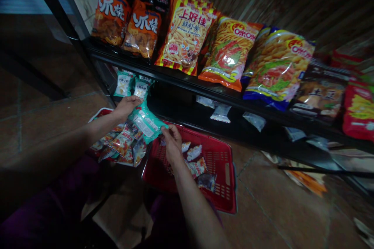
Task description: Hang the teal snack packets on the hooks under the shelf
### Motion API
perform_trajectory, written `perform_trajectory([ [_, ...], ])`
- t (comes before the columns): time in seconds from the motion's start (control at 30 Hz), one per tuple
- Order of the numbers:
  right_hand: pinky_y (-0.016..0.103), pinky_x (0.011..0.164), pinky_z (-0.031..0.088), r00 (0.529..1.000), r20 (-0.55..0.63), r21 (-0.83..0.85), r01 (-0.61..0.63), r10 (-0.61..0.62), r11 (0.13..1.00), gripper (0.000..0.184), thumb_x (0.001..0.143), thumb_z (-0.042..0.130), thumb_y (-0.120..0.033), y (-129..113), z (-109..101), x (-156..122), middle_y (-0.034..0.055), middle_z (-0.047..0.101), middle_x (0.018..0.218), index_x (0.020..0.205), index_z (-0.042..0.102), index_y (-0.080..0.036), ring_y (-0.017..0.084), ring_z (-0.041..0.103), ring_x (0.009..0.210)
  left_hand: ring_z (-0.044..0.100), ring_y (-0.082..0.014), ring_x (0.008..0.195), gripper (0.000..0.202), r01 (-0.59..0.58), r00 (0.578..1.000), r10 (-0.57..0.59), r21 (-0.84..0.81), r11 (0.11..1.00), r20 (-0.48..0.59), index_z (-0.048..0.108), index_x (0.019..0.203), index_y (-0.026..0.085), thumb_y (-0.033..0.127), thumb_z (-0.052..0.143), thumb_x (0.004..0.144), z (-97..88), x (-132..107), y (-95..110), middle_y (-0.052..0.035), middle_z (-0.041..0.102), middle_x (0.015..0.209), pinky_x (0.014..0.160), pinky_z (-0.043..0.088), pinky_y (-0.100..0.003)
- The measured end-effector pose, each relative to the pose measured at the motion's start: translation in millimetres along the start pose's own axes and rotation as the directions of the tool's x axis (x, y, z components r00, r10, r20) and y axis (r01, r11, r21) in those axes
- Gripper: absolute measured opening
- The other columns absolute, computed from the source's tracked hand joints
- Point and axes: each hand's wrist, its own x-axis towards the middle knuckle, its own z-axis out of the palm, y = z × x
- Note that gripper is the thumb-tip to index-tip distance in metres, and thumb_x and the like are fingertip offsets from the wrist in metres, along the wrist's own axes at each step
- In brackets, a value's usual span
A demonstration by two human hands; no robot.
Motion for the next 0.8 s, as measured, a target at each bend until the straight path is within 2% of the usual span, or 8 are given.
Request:
perform_trajectory([
  [0.1, 0.019, 0.058, 0.042, 0.998, -0.039, -0.028, 0.048, -0.049, 0.998, 0.025, 0.066, 0.071, -0.034, 4.5, -1.2, 3.6, -0.0069, 0.055, 0.066, 0.066, 0.051, -0.02, 0.007, 0.05, 0.06, 0.041, -0.0056, 0.041, 0.015, -0.065, 0.998, 0.063, 0.082, 0.995, 0.024, 0.055, 0.065, 0.015, 0.022, 0.059, 0.078, -1.4, -0.1, 0.1, 0.0043, 0.048, 0.05, 0.041, 0.032, -0.017],
  [0.2, 0.017, 0.052, 0.039, 0.992, -0.101, -0.057, 0.074, -0.079, 0.996, 0.025, 0.065, 0.07, -0.033, 8.4, -2.6, 7.3, -0.0081, 0.051, 0.061, 0.065, 0.049, -0.019, 0.006, 0.047, 0.055, 0.041, -0.0054, 0.041, 0.017, -0.067, 0.995, 0.061, 0.073, 0.995, 0.075, 0.053, 0.064, 0.015, 0.021, 0.059, 0.078, -2.6, -0.5, -0.8, 0.004, 0.047, 0.05, 0.041, 0.032, -0.017],
  [0.33, 0.016, 0.047, 0.038, 0.984, -0.166, -0.045, 0.064, -0.071, 0.997, 0.026, 0.063, 0.069, -0.032, 8.8, -2.0, 8.4, -0.0092, 0.049, 0.058, 0.064, 0.046, -0.02, 0.005, 0.045, 0.05, 0.046, -0.0071, 0.047, 0.015, 0.0, 0.982, -0.007, 0.038, 0.999, 0.19, 0.055, 0.067, 0.015, 0.022, 0.062, 0.077, -5.4, 0.7, -2.7, 0.0028, 0.051, 0.053, 0.046, 0.036, -0.018],
  [0.47, 0.017, 0.046, 0.04, 0.984, -0.173, -0.017, 0.046, -0.048, 0.999, 0.028, 0.061, 0.07, -0.032, 5.4, -0.9, 7.0, -0.0092, 0.051, 0.058, 0.063, 0.045, -0.02, 0.006, 0.048, 0.05, 0.051, -0.0088, 0.053, 0.009, 0.051, 0.975, -0.058, 0.037, 0.998, 0.216, 0.057, 0.069, 0.014, 0.018, 0.062, 0.076, -9.8, 0.6, 0.2, 0.001, 0.056, 0.058, 0.052, 0.04, -0.02],
  [0.57, 0.017, 0.046, 0.042, 0.983, -0.186, 0.065, 0.003, 0.009, 0.998, 0.031, 0.059, 0.072, -0.03, 2.5, -1.9, 7.6, -0.0096, 0.051, 0.055, 0.061, 0.043, -0.02, 0.005, 0.048, 0.048, 0.053, -0.0096, 0.055, 0.001, 0.094, 0.961, -0.121, 0.116, 0.989, 0.249, 0.061, 0.074, 0.014, 0.013, 0.06, 0.075, -13.3, -2.2, 4.9, -0.0008, 0.06, 0.065, 0.055, 0.042, -0.021],
  [0.63, 0.017, 0.048, 0.043, 0.983, -0.181, 0.114, -0.006, 0.027, 0.993, 0.032, 0.058, 0.073, -0.029, 1.1, -3.3, 8.6, -0.0097, 0.051, 0.053, 0.06, 0.042, -0.019, 0.005, 0.048, 0.048, 0.053, -0.0109, 0.056, 0.003, 0.128, 0.943, -0.177, 0.183, 0.975, 0.283, 0.063, 0.077, 0.014, 0.014, 0.06, 0.074, -15.1, -3.9, 6.2, -0.0015, 0.061, 0.065, 0.055, 0.042, -0.023],
  [0.7, 0.018, 0.049, 0.044, 0.985, -0.167, 0.139, -0.013, 0.036, 0.99, 0.033, 0.058, 0.073, -0.029, 0.5, -4.8, 9.3, -0.0093, 0.052, 0.053, 0.059, 0.041, -0.019, 0.006, 0.05, 0.048, 0.053, -0.0115, 0.055, 0.004, 0.144, 0.935, -0.204, 0.217, 0.966, 0.288, 0.063, 0.076, 0.014, 0.016, 0.06, 0.075, -15.7, -4.2, 4.9, -0.0017, 0.06, 0.063, 0.054, 0.042, -0.023],
  [0.8, 0.019, 0.048, 0.044, 0.984, -0.166, 0.136, -0.049, 0.071, 0.99, 0.036, 0.055, 0.076, -0.03, 1.4, -6.2, 9.8, -0.0087, 0.052, 0.054, 0.058, 0.042, -0.019, 0.006, 0.05, 0.048, 0.051, -0.011, 0.053, 0.006, 0.125, 0.959, -0.176, 0.226, 0.966, 0.221, 0.062, 0.072, 0.014, 0.017, 0.059, 0.076, -14.3, -1.1, -1.1, -0.0016, 0.059, 0.062, 0.054, 0.041, -0.024],
])
